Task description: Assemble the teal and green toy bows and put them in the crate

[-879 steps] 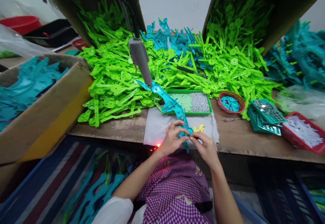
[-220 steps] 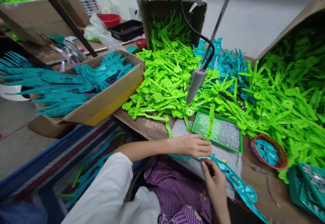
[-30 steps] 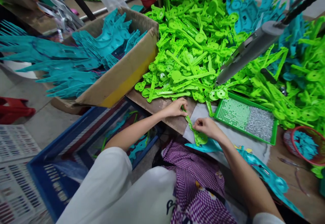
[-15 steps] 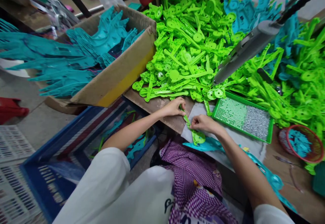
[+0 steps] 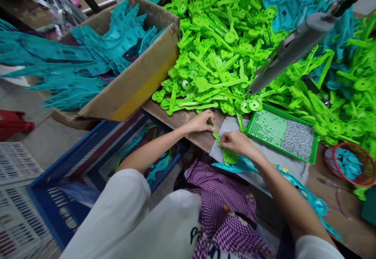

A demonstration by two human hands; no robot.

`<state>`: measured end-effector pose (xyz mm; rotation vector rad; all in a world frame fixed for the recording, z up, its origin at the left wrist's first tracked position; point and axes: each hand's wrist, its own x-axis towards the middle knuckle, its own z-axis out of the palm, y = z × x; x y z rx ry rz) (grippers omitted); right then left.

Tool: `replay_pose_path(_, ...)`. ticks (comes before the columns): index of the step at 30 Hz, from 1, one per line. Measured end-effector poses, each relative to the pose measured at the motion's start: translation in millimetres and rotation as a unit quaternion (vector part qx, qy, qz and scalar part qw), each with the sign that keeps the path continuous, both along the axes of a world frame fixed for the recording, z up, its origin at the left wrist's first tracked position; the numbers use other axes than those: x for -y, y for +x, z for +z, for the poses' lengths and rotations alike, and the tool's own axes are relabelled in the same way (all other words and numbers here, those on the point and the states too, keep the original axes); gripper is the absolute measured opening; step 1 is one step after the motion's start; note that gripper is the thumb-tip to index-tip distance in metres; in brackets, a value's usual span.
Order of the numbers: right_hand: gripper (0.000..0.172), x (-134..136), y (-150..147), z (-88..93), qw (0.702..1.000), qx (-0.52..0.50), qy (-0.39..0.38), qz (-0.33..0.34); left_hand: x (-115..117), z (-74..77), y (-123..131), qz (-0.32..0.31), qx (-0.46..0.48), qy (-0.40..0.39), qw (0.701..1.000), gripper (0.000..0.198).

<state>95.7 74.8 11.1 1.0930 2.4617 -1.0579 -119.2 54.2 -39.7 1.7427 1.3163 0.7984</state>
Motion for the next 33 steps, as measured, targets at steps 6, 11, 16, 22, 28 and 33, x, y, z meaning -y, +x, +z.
replay_pose_path(6,0.013,-5.5,-0.6,-5.7,0.997,-0.011,-0.072,-0.018,-0.2,-0.9,0.0,0.002,0.006,-0.002,1.000,0.026)
replay_pose_path(11,0.020,-17.8,3.5,-20.0,0.977,-0.055,-0.203,-0.041,-0.3,0.3,0.3,0.002,0.004,-0.002,1.000,0.026)
replay_pose_path(16,0.018,-21.1,4.5,-23.4,0.969,-0.061,-0.237,-0.044,-0.1,1.6,0.1,0.005,-0.003,-0.009,1.000,0.026)
replay_pose_path(22,0.018,-18.5,-0.6,-16.8,0.981,-0.030,-0.188,-0.045,-0.4,2.3,0.8,0.007,-0.001,-0.014,1.000,0.025)
replay_pose_path(28,0.021,-21.4,1.9,-17.3,0.976,-0.044,-0.210,-0.027,-1.2,4.8,1.1,0.004,-0.005,-0.016,1.000,0.025)
replay_pose_path(33,0.022,-24.0,3.0,-22.5,0.979,-0.048,-0.197,-0.015,-1.1,4.3,1.2,0.004,-0.001,-0.014,1.000,0.025)
